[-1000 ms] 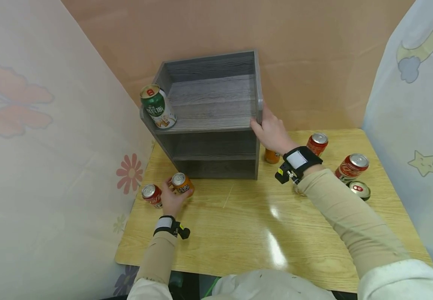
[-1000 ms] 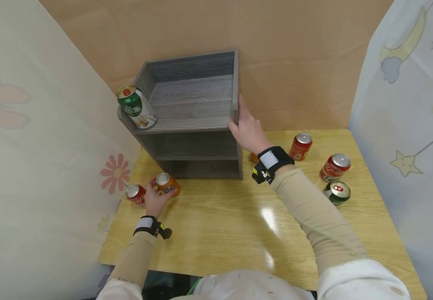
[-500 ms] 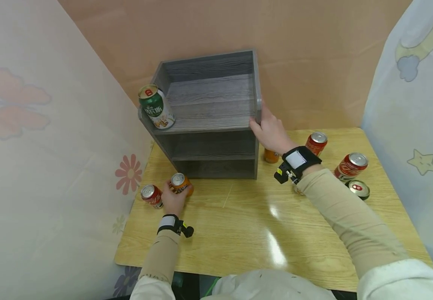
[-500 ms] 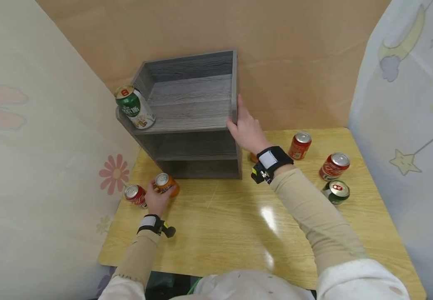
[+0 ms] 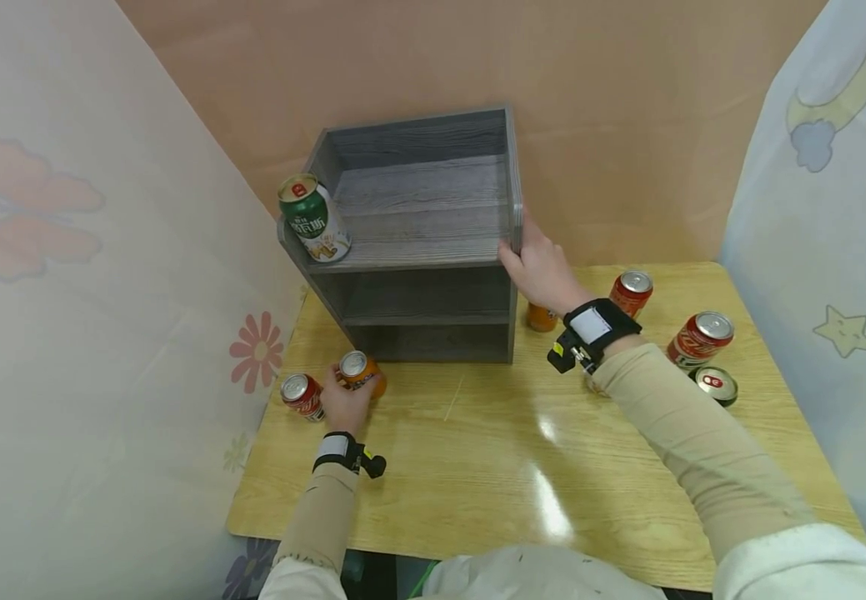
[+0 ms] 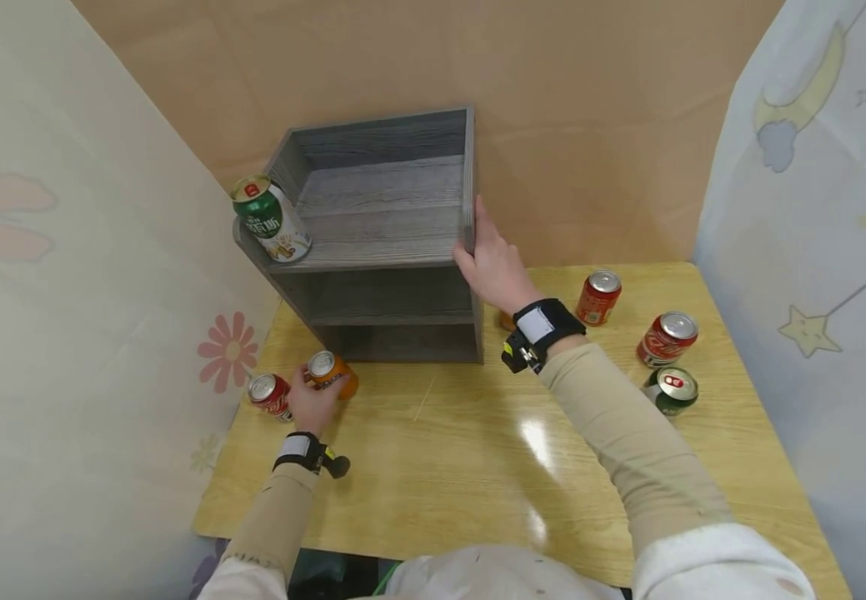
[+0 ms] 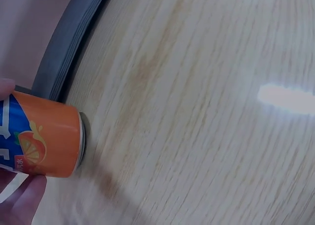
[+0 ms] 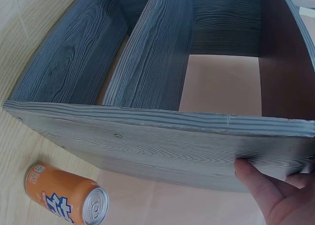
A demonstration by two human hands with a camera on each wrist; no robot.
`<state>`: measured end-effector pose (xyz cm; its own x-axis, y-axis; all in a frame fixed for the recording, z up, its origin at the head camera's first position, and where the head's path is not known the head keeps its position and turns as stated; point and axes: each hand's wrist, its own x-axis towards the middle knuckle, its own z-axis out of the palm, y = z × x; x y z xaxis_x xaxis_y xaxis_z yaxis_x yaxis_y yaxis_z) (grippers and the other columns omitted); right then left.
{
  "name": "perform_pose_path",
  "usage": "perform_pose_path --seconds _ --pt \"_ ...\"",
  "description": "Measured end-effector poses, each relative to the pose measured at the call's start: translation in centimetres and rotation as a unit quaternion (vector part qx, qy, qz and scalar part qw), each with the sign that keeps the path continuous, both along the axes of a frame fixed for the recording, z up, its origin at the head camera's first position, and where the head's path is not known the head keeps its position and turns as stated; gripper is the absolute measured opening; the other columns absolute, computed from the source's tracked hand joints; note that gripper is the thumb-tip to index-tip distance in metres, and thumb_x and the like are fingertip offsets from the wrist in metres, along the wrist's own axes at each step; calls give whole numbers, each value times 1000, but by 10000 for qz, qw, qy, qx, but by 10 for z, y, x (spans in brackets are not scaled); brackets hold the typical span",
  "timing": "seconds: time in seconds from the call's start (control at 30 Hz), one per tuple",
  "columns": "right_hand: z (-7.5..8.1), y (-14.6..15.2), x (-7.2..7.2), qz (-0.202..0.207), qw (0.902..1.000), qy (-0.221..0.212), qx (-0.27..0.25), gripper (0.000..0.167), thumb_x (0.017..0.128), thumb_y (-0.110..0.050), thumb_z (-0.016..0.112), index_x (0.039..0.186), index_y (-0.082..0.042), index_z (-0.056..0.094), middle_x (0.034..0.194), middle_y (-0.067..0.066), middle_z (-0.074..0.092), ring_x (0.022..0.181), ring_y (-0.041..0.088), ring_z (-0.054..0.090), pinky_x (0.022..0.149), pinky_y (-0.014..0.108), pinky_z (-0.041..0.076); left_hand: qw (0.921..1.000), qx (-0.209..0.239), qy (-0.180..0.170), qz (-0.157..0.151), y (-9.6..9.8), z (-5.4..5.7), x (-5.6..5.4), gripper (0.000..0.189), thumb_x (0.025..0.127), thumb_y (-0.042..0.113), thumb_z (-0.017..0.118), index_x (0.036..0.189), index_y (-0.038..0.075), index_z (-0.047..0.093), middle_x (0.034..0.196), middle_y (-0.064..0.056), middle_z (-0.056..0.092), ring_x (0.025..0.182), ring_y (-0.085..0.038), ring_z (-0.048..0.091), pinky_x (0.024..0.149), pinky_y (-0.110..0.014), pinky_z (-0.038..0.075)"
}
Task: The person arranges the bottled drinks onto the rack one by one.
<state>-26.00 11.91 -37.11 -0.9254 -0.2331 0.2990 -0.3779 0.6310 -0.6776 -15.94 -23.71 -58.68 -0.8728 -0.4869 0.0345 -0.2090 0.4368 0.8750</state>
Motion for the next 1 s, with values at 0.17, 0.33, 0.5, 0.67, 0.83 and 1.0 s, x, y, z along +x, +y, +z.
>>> perform_pose_path --seconds 0.17,0.33,0.5,0.67,0.83,1.0 --pt "0 -1 0 -14 10000 -3 27 71 107 -34 42 165 -22 2 149 26 46 56 27 60 43 40 43 9992 -117 367 68 -5 2 -1 67 76 34 90 126 9 54 119 -14 63 102 -35 64 84 -51 53" --pt "0 -2 0 4 10000 32 -15 69 107 -33 42 164 -21 6 148 26 47 58 28 61 44 40 44 9956 -242 909 -23 -9 12 -2 63 75 37 91 122 11 58 115 -8 64 97 -30 66 79 -48 56" --pt "0 -3 0 12 10000 -6 -11 68 107 -34 42 164 -22 7 148 25 47 56 27 61 44 40 44 9896 -387 1365 -239 -10 34 1 60 76 33 91 121 11 59 113 -4 65 98 -24 64 80 -45 55" --pt "-1 -3 0 3 10000 -2 0 67 107 -34 42 164 -23 7 149 24 47 61 28 62 45 40 44 9834 -485 1699 -423 -5 69 4 61 76 30 91 122 6 60 113 -6 65 102 -24 62 86 -46 53" --pt "-1 -2 0 -18 10000 26 -32 68 107 -33 42 164 -22 8 150 25 47 58 28 61 45 40 44 9768 -568 1998 -514 0 101 6 61 76 32 91 121 4 61 110 -7 65 101 -22 62 87 -43 53" --pt "-1 -1 0 -36 10000 10 -77 69 106 -33 42 164 -21 7 148 26 48 55 28 59 44 40 42 9666 -790 2387 -486 4 123 3 62 75 31 92 121 2 63 110 -8 68 101 -24 64 86 -44 55"
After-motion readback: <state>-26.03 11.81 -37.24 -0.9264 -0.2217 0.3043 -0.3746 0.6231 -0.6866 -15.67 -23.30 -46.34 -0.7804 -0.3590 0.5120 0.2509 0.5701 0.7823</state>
